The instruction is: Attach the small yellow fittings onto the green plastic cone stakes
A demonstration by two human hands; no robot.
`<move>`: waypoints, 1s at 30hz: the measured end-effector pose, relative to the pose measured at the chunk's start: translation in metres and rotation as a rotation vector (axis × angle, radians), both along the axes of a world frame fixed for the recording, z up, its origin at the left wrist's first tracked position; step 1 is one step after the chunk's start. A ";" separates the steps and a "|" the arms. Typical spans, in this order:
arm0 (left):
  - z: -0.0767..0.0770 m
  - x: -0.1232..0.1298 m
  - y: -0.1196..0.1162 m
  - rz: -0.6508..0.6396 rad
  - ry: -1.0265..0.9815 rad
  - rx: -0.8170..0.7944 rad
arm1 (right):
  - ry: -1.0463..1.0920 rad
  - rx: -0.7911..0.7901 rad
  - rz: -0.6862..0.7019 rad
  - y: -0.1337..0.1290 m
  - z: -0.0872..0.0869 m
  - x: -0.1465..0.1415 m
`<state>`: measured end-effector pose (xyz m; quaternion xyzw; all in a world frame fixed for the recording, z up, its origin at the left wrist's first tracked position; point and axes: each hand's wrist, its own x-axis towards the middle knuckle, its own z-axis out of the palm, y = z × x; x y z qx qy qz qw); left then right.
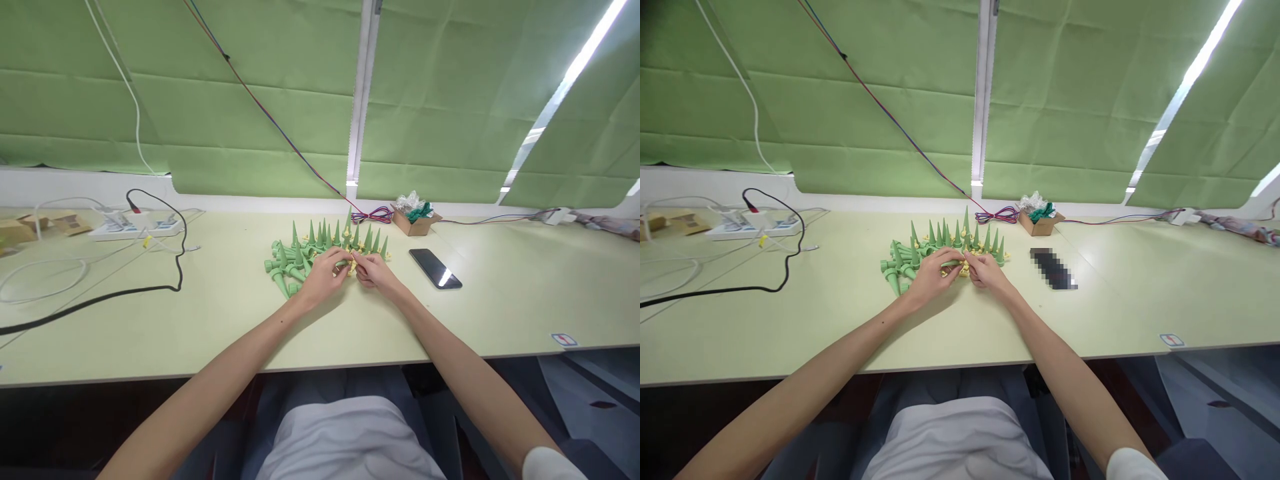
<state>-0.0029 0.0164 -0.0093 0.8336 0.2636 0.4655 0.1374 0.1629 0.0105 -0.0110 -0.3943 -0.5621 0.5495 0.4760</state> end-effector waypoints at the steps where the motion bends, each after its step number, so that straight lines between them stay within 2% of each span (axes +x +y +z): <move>1: 0.000 0.000 0.000 0.000 -0.002 -0.006 | 0.000 0.001 -0.001 0.000 0.000 0.000; 11: 0.001 0.000 -0.002 0.009 0.022 -0.027 | -0.007 0.005 -0.004 0.001 -0.001 0.000; 20: -0.005 -0.002 0.005 0.019 0.076 0.053 | -0.016 0.019 -0.003 0.005 -0.006 0.001; 30: -0.004 -0.004 0.004 0.009 0.121 0.136 | -0.036 -0.001 -0.007 0.003 -0.005 0.000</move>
